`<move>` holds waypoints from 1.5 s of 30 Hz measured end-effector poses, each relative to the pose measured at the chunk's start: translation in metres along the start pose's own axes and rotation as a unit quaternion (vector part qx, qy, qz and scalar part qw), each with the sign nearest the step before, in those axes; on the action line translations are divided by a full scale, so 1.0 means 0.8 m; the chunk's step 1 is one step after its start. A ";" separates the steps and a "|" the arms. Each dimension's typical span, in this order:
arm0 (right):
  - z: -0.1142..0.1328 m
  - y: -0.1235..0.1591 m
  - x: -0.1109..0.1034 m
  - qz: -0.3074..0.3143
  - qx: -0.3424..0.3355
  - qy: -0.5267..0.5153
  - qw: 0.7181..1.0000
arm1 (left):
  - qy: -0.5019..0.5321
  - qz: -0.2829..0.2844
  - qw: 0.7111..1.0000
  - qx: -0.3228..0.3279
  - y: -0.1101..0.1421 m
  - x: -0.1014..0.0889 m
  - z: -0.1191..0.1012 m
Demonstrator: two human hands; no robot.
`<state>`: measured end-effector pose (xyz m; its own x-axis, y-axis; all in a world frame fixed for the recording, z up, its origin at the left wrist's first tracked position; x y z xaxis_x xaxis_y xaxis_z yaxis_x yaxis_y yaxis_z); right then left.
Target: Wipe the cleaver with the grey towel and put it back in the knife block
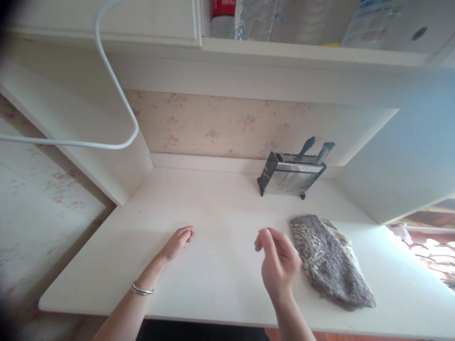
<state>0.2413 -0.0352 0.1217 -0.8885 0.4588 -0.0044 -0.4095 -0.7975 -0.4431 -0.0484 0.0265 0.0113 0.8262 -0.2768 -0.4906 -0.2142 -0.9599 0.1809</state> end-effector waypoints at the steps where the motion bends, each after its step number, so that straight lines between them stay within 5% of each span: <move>1: -0.020 0.001 0.015 0.029 0.048 -0.004 0.998 | -0.002 0.000 1.000 0.000 0.000 0.000 -0.001; 4: -0.093 0.012 0.053 0.107 0.186 0.019 0.977 | -0.007 0.002 1.000 -0.001 -0.001 0.001 -0.001; 9: -0.153 0.027 0.074 0.177 0.210 0.089 0.958 | -0.006 0.002 1.000 -0.001 -0.005 0.002 0.001; 22: -0.159 0.034 0.081 0.256 0.179 0.169 0.935 | -0.007 -0.005 1.000 -0.007 -0.006 0.003 0.000; 45: -0.149 0.028 0.087 0.273 0.155 0.240 0.919 | -0.010 0.020 1.000 -0.007 -0.009 0.003 -0.008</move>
<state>0.1949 0.0260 0.0043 -0.8160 0.0181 -0.5778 -0.0358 -0.9992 0.0192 -0.0419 0.0334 0.0144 0.8070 -0.3159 -0.4989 -0.2397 -0.9474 0.2121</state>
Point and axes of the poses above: each hand's wrist, its own y-axis away from the middle knuckle, its own x-axis out of the palm, z = x × y, the point moved 5 cm from there along -y, towards the middle knuckle, and after that the axes turned 12 degrees about -y, right-handed, at the moved point
